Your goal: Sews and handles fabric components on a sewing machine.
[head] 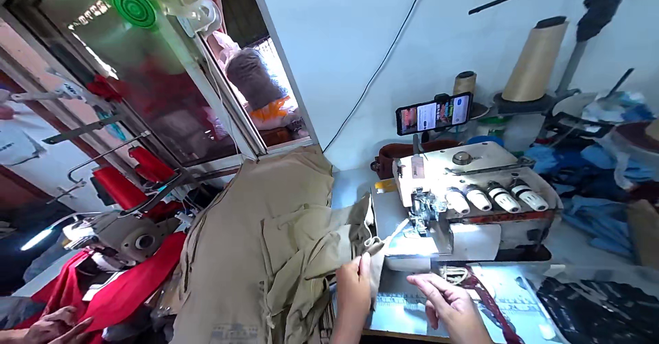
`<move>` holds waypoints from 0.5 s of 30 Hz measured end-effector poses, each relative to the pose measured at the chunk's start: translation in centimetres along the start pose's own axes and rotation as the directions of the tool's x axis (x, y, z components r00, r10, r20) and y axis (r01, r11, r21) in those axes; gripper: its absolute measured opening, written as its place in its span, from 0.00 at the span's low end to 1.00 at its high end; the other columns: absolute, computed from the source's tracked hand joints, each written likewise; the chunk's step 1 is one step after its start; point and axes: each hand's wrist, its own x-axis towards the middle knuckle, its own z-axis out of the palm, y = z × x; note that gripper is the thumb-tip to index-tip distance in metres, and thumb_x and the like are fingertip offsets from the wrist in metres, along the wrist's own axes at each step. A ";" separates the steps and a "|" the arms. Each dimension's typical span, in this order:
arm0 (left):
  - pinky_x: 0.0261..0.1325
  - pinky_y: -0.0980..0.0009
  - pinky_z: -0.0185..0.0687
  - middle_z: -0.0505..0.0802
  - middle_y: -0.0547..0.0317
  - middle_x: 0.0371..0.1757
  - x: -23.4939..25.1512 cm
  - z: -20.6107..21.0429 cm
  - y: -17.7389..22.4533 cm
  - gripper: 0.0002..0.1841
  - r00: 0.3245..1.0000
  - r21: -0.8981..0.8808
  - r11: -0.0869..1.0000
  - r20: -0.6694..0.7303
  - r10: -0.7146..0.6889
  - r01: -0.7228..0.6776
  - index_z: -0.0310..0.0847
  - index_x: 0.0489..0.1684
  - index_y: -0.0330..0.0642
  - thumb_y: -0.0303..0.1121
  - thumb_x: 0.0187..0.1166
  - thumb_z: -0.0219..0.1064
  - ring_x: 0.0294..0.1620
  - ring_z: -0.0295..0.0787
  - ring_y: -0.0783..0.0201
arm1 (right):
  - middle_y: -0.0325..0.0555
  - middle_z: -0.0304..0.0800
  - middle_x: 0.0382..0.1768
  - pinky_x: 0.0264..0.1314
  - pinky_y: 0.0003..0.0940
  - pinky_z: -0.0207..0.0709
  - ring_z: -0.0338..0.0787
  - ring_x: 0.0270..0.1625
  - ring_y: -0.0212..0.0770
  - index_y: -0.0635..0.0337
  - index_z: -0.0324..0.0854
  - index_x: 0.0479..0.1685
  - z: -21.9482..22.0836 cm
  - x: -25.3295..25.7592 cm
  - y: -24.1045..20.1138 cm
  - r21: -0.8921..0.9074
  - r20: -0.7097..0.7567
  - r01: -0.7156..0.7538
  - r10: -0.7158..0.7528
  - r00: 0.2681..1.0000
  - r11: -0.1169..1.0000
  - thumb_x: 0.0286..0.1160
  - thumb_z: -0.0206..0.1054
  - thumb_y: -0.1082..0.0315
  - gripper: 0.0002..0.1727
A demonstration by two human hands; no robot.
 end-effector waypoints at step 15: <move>0.48 0.58 0.92 0.95 0.46 0.46 -6.4 0.3 3.4 0.15 0.932 0.100 0.927 0.016 0.363 -0.362 0.89 0.61 0.32 0.25 0.81 0.63 0.41 0.95 0.55 | 0.34 0.86 0.24 0.33 0.23 0.84 0.87 0.27 0.26 0.59 0.78 0.38 -4.3 2.0 -3.5 0.498 -0.380 -0.214 0.433 0.817 0.840 0.91 0.52 0.72 0.12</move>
